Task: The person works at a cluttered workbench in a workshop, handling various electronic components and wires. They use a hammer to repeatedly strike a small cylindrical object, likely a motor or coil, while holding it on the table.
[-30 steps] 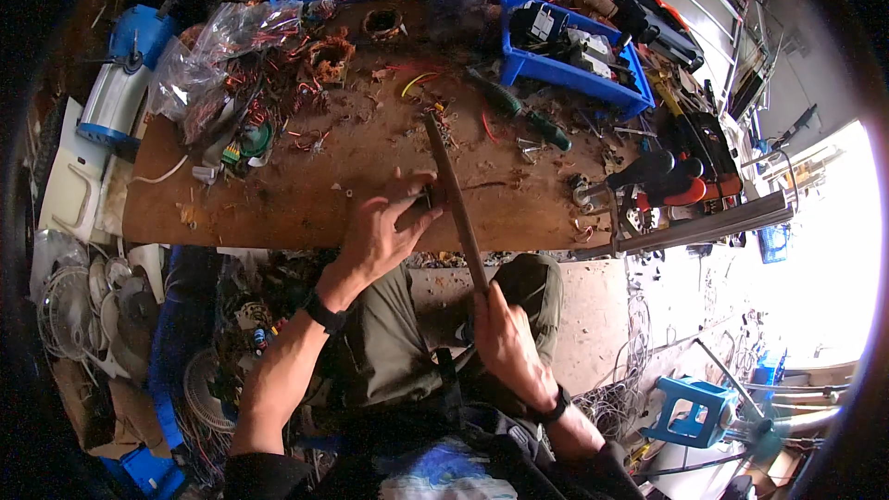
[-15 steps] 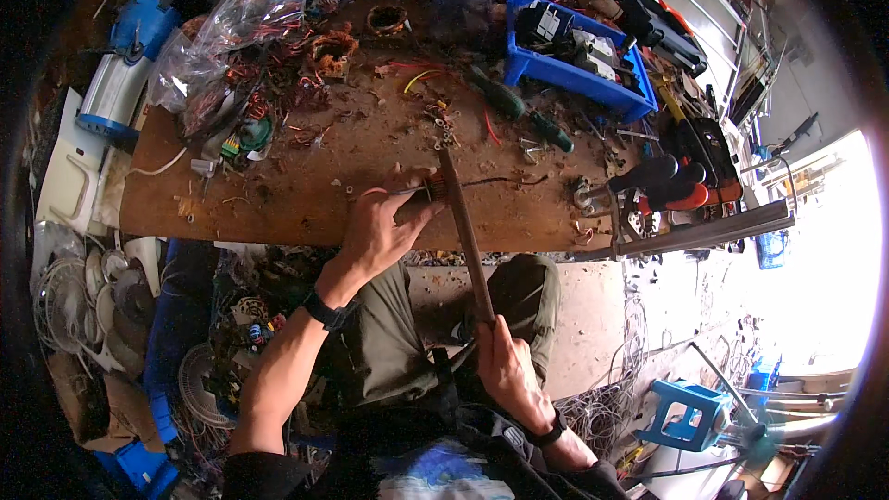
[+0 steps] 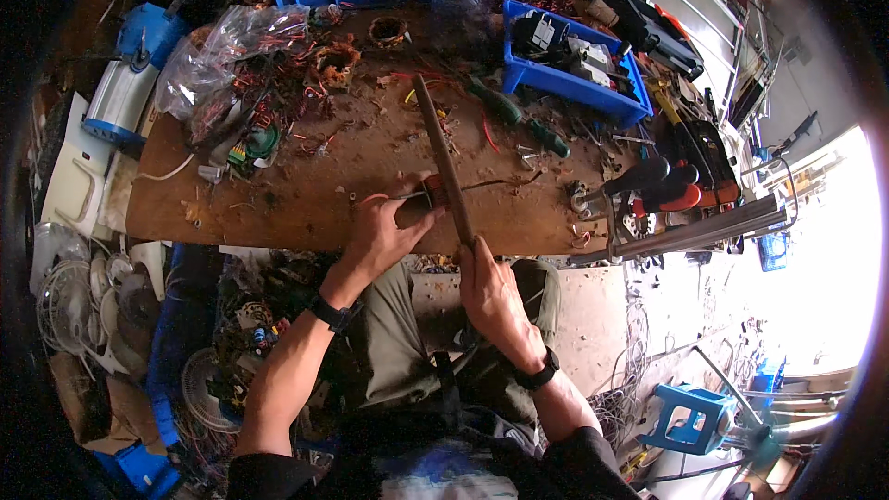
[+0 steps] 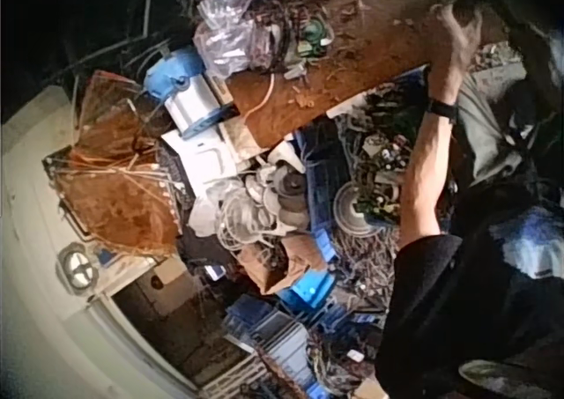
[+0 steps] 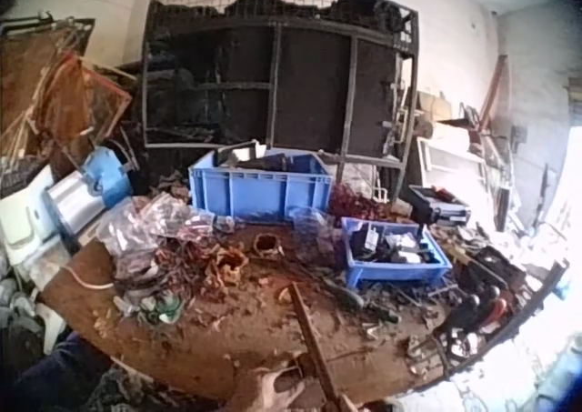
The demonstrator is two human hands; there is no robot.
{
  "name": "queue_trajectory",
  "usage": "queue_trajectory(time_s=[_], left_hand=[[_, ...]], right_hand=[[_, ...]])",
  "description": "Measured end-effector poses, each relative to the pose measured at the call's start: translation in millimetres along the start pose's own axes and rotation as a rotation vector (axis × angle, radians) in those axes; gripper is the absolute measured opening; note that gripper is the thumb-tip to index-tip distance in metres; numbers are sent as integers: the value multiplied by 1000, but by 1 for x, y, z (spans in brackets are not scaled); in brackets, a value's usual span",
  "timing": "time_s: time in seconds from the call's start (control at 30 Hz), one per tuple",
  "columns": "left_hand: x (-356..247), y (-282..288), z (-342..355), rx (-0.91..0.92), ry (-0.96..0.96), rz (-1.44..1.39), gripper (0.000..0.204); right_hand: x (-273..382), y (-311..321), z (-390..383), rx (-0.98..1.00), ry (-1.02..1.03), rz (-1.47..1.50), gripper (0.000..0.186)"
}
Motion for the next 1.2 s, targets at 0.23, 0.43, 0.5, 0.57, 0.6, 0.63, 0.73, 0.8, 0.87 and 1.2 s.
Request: queue_trajectory(time_s=[0.23, 0.43, 0.5, 0.57, 0.6, 0.63, 0.73, 0.8, 0.87, 1.2], left_hand=[[-3, 5, 2, 42, 1, 58, 43], [-5, 9, 0, 52, 10, 74, 41], [-6, 8, -1, 108, 50, 81, 40], [-7, 5, -2, 104, 49, 59, 40], [-7, 2, 0, 100, -1, 58, 40], [-7, 5, 4, 98, -48, 69, 40], [-19, 16, 8, 84, -29, 113, 43], [-21, 19, 10, 59, -22, 109, 45], [-11, 14, 11, 23, -66, 75, 47], [-7, 8, 7, 84, 6, 3, 42]], right_hand=[[6, 2, 5, -19, 37, 44, 18], [-24, 1, -42, 62, -40, 16, 24], [-34, 7, -68, 84, -59, -44, 26], [-33, 14, -79, 60, -8, -138, 26], [-33, 15, -81, 38, 20, -176, 26], [-32, 12, -72, 10, 65, -185, 26], [-7, 6, -16, 0, 197, -108, 23], [12, 6, 10, 10, 156, -46, 21], [22, 7, 19, 19, -10, 0, 20], [-35, 17, -96, 51, -29, -141, 20]])
Point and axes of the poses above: each hand's wrist, its own z-axis towards the middle knuckle, its own y-axis out of the back of the hand, x = y × z, the point moved 1 cm from there along z, towards the middle knuckle, and after that the axes turned 14 degrees about -y, right-handed, at the moved point
